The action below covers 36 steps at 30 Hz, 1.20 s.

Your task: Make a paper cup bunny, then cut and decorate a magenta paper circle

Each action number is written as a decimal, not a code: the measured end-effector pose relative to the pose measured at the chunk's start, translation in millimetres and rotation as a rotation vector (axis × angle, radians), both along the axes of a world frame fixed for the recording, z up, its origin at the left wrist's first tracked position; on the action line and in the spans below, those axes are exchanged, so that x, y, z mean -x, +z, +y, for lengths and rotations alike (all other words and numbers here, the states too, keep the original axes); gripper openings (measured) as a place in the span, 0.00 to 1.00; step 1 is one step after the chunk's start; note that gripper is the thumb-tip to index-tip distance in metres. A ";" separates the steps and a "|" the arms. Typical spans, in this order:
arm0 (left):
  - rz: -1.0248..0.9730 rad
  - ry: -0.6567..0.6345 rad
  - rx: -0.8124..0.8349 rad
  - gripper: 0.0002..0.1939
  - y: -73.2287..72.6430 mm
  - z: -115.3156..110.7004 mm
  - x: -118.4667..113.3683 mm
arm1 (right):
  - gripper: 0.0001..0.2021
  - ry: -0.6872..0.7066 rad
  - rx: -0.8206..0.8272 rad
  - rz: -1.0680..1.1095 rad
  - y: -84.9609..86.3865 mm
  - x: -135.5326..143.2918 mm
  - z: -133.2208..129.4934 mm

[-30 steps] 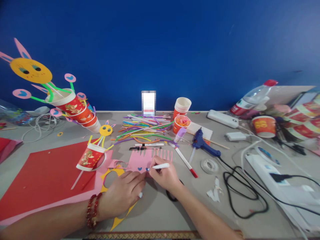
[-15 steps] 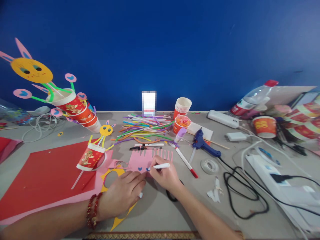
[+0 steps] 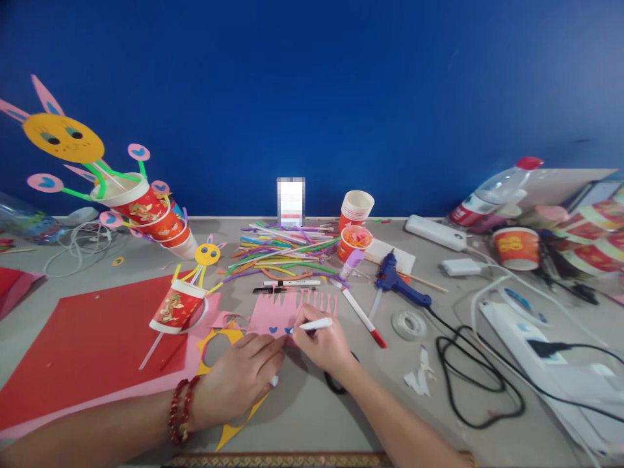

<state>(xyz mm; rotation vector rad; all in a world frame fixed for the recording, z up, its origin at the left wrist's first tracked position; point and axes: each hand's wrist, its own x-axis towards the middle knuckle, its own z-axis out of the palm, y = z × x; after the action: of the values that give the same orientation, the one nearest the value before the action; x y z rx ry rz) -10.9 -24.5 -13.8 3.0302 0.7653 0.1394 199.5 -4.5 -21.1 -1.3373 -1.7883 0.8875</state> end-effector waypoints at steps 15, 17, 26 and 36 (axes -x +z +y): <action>0.007 0.000 0.001 0.16 0.1 0.4 -0.4 | 0.07 -0.039 -0.013 0.010 -4.5 -1.4 -1.0; 0.006 -0.002 -0.001 0.16 -0.2 0.4 -0.1 | 0.07 -0.085 -0.023 0.048 -3.5 -1.8 -1.3; 0.012 -0.002 0.007 0.16 3.2 0.3 -0.5 | 0.08 -0.062 -0.003 0.052 -2.0 -1.3 -0.4; 0.012 0.002 0.020 0.15 1.5 -0.2 -0.9 | 0.08 -0.057 -0.002 0.007 -7.1 -2.9 -1.3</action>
<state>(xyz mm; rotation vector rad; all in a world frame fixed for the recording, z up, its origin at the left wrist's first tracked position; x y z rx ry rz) -10.1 -24.7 -12.3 3.0143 0.7662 0.1134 202.5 -5.8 -28.2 -1.3757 -1.7366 0.8582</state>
